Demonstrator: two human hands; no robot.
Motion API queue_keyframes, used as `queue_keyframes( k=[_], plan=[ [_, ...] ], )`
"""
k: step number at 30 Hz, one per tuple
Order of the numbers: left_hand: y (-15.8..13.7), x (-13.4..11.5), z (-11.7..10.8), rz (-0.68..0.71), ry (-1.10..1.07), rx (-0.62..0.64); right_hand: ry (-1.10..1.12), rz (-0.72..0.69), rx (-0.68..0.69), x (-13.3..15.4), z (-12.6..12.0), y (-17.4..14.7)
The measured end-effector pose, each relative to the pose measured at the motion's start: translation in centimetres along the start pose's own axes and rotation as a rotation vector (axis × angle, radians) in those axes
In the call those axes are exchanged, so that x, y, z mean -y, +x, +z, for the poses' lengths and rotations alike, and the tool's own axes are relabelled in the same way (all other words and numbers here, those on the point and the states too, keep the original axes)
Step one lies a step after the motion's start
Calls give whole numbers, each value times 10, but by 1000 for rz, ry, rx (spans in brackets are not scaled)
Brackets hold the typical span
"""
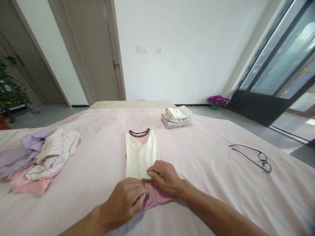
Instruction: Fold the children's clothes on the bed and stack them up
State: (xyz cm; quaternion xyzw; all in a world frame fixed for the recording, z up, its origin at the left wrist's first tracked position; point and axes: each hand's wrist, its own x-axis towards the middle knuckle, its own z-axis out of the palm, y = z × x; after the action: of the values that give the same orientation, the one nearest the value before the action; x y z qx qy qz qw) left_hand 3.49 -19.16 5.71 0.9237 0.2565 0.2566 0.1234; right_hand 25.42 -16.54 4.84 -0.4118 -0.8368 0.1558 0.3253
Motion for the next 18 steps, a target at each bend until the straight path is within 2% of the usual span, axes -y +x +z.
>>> queue_keyframes(
  k=[3, 5, 7, 12, 15, 18],
  plan=[
    [8, 11, -12, -91, -62, -136, -26, 24, -174, -13, -3, 3],
    [20, 26, -12, -195, -19, -161, -101, 16, -207, -23, -3, 8],
    [34, 45, -5, -233, 88, -116, -211, -1, -151, -31, -2, 13],
    [47, 83, 31, -174, 342, 34, -419, -37, 73, -44, 8, 11],
    [44, 89, 41, -186, 371, 105, -445, -35, 175, -51, 11, 5],
    [40, 87, 38, -189, 365, 151, -417, 1, 218, -55, 11, 2]
  ],
)
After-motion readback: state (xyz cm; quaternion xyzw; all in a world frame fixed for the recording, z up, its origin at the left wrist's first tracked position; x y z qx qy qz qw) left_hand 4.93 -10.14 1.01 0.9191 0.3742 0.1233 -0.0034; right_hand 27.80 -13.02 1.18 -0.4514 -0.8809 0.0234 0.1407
